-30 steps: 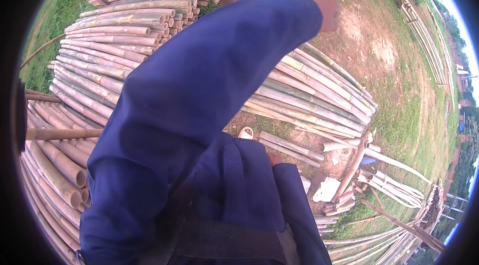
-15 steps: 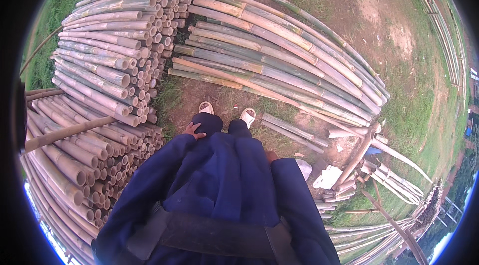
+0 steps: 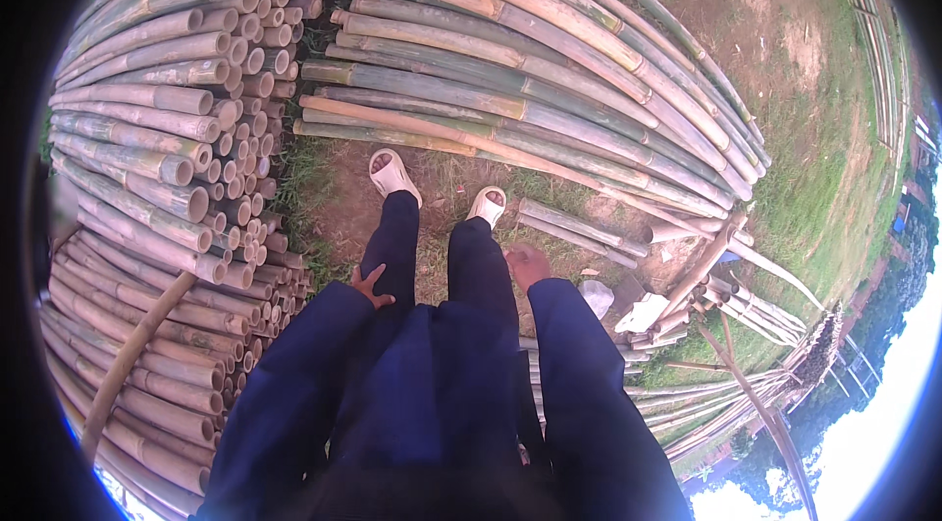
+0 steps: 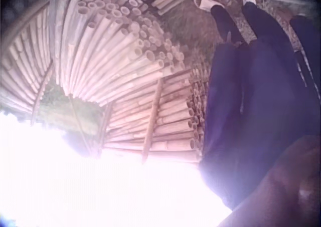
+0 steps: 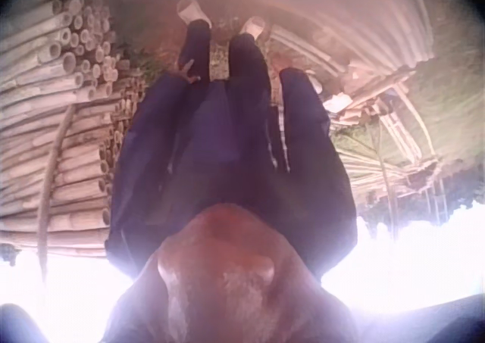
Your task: The person uses a hand saw to cut a bamboo pole into shorter sections. After cutting, they stack the cut pieces with other bamboo poles in a large outdoor pile.
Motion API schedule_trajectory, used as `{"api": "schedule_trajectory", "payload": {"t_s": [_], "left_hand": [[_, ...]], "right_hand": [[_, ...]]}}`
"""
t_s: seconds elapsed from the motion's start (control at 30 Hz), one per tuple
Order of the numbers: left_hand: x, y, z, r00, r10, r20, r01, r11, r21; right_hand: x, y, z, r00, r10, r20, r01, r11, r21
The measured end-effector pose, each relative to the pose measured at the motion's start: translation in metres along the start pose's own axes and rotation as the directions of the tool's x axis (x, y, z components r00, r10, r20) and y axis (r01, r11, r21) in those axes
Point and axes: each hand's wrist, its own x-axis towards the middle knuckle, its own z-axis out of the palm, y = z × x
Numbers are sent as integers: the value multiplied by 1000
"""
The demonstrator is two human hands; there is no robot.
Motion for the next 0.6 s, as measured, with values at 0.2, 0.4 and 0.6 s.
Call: {"api": "schedule_trajectory", "payload": {"t_s": [0.2,0.4,0.6], "left_hand": [[8,7,-35,995,-31,-94,16,988,-151],[28,30,-31,957,-61,-284,20,989,-145],[29,41,-19,940,-14,-340,-62,975,-212]], "right_hand": [[154,-47,35,990,-72,122,123,867,-483],[293,-73,84,911,-413,1,315,693,-648],[345,-37,138,768,-620,-159,280,548,-788]]}}
